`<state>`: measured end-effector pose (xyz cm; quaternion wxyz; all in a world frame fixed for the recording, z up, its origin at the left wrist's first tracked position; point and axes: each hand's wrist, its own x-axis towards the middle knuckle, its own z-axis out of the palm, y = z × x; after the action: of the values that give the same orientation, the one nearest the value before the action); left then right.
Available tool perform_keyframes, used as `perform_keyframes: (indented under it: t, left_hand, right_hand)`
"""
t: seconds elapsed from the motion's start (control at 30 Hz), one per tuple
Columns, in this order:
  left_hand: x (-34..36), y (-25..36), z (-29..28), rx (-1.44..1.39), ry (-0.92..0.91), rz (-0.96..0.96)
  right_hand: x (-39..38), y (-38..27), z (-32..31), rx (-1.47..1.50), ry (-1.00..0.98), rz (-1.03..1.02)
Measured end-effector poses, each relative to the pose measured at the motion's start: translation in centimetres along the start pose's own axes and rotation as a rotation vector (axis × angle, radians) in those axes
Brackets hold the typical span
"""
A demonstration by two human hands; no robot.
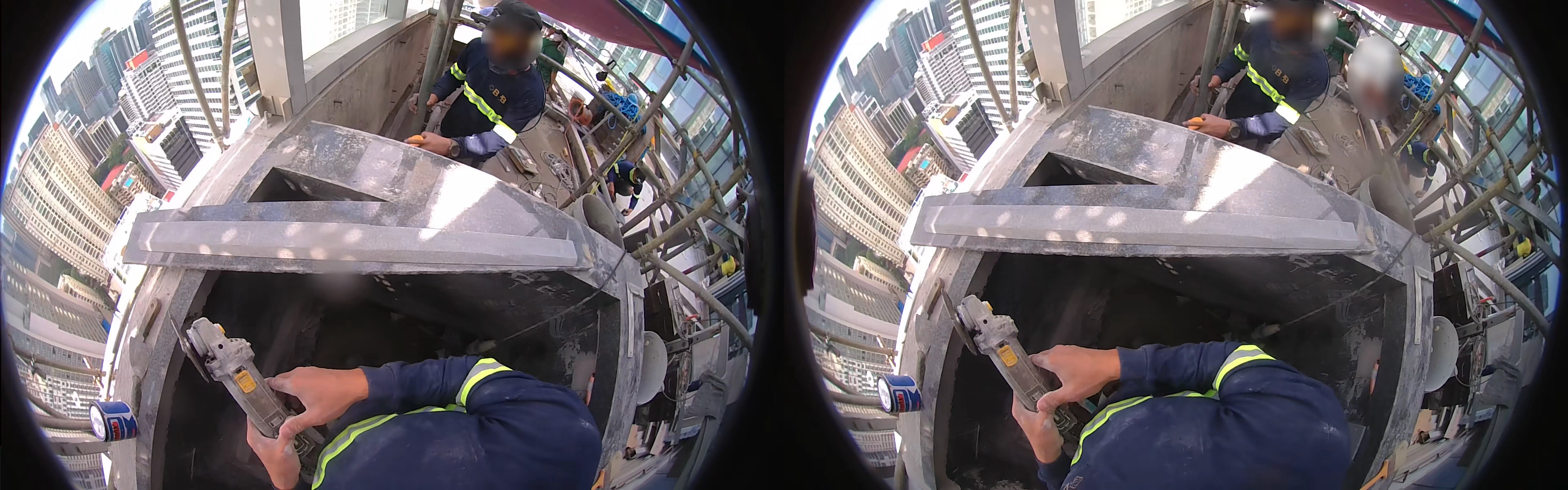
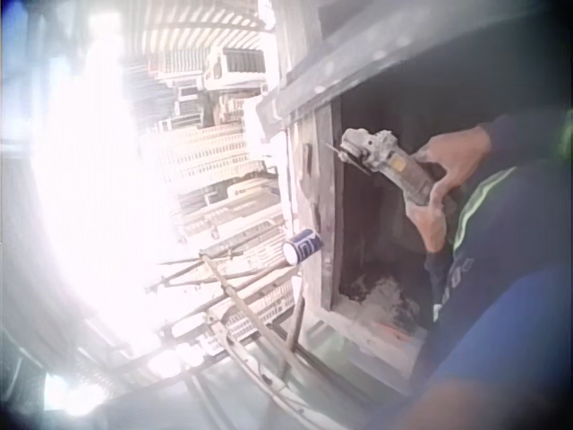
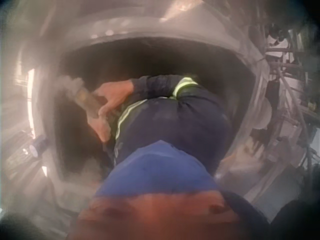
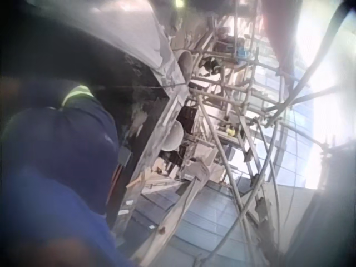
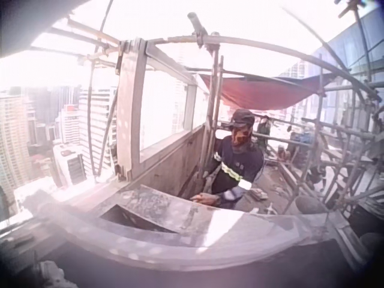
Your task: The person uses an angle grinder to smooth a curved concrete ledge on a high-rise building. They hold the tool with both hands and move it along the edge, generating dust. Another worker is visible nearby on the scaffolding.
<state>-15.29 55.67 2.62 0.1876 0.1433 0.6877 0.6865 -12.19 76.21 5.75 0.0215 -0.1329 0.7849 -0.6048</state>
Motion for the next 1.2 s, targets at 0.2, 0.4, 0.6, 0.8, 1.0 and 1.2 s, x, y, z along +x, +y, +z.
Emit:
perform_keyframes:
  t: [0.2, 0.4, 0.6, 0.8, 1.0, 1.2]
  left_hand:
    - [3.1, 2.0, 4.0, -0.004, -0.06, -0.028]
    - [6.1, 3.1, 7.5, -0.007, -0.055, -0.216]
    - [9.9, 1.5, 7.7, 0.116, 0.057, -0.041]
    - [11.6, 2.2, 4.7, 0.405, 0.218, 0.04]
    - [14.7, 6.1, 0.8, 0.799, 0.294, 0.236]
    - [21.1, 4.4, -4.3, 0.926, 0.287, 0.235]
  right_hand:
    - [-2.2, -0.2, -4.1, -0.038, 0.082, 0.053]
    - [-5.7, 1.5, -9.1, -0.044, 0.059, 0.234]
    - [-6.9, 2.2, -13.6, -0.096, 0.121, 0.156]
    - [-6.0, 2.5, -15.2, -0.118, 0.169, 0.1]
    - [-5.9, 1.7, -17.0, -0.317, 0.247, 0.133]
    - [-7.0, 0.2, -19.4, -0.734, 0.496, 0.323]
